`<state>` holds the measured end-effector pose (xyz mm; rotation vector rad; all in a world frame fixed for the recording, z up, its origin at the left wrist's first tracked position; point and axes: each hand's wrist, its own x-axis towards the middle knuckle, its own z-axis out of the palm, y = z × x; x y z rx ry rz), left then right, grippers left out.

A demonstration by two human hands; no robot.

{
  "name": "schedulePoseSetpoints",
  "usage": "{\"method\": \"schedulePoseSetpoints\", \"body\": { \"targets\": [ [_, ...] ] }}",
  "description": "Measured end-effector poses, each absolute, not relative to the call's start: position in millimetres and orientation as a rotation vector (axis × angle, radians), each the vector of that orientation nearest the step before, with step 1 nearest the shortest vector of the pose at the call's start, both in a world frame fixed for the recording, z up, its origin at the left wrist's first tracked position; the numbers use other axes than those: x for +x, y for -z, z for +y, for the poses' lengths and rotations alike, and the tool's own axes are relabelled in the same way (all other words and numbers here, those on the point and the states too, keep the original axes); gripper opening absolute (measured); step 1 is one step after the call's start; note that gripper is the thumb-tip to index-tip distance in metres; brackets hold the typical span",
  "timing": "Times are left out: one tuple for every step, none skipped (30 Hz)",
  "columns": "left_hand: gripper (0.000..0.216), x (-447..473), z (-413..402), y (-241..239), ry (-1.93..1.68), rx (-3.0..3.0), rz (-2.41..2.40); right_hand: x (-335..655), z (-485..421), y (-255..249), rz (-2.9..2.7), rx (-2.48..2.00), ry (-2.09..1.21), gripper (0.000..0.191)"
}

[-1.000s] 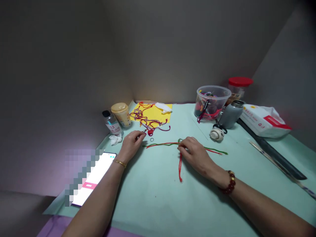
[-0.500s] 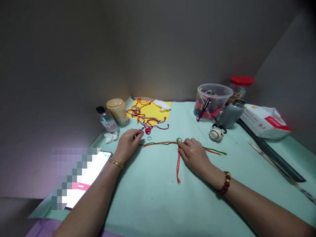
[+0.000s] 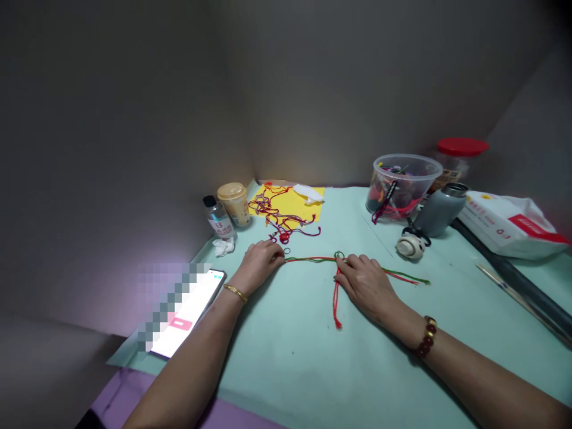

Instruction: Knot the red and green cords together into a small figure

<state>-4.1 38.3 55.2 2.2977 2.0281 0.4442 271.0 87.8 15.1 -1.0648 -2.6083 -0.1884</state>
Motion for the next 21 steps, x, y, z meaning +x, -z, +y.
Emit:
{"method": "schedulePoseSetpoints", "body": {
  "targets": [
    [0.014,-4,38,-54,-0.432,2.299,2.031,271,88,-15,-2.604,-1.060,0.192,0.029],
    [0.014,-5,39,-53,-0.416,2.306,2.037,271,88,-14,-2.601,-1.055,0.195,0.028],
    [0.015,-5,39,-52,-0.397,2.320,2.046,271,88,-14,-2.599,-1.052,0.198,0.028],
    [0.015,-6,40,-51,-0.375,2.333,2.058,271,88,-14,-2.598,-1.053,0.199,0.028],
    [0.015,-7,40,-49,-0.354,2.343,2.070,271,88,-14,-2.598,-1.057,0.199,0.029],
    [0.015,-8,41,-48,-0.335,2.348,2.077,270,88,-14,-2.600,-1.064,0.197,0.029],
    [0.015,-9,42,-48,-0.323,2.349,2.075,270,88,-15,-2.605,-1.070,0.192,0.029],
    [0.015,-10,42,-47,-0.317,2.343,2.069,270,88,-15,-2.612,-1.076,0.186,0.029],
    [0.015,-10,43,-47,-0.316,2.330,2.065,270,88,-16,-2.617,-1.081,0.182,0.029],
    [0.015,-11,43,-47,-0.318,2.317,2.064,270,88,-17,-2.621,-1.084,0.181,0.029],
    [0.015,-11,43,-47,-0.320,2.305,2.062,270,88,-17,-2.625,-1.084,0.183,0.029],
    [0.015,-12,43,-48,-0.321,2.298,2.063,269,88,-18,-2.628,-1.080,0.186,0.028],
    [0.015,-12,42,-49,-0.319,2.296,2.061,269,88,-18,-2.629,-1.074,0.189,0.028],
    [0.015,-12,41,-50,-0.317,2.301,2.054,269,88,-19,-2.628,-1.070,0.191,0.028],
    [0.014,-12,40,-52,-0.321,2.310,2.039,269,88,-19,-2.625,-1.069,0.190,0.027],
    [0.014,-11,39,-55,-0.336,2.320,2.025,268,88,-19,-2.621,-1.069,0.188,0.027],
    [0.014,-9,38,-57,-0.369,2.327,2.014,268,88,-20,-2.616,-1.071,0.185,0.027],
    [0.015,-6,38,-60,-0.423,2.331,2.001,267,88,-20,-2.610,-1.073,0.184,0.027],
    [0.016,0,39,-62,-0.491,2.334,1.984,267,88,-20,-2.605,-1.075,0.184,0.026],
    [0.018,7,41,-64,-0.557,2.338,1.962,267,88,-21,-2.603,-1.075,0.184,0.026],
    [0.020,17,45,-65,-0.612,2.347,1.932,267,88,-21,-2.602,-1.074,0.183,0.026]
  ]
}}
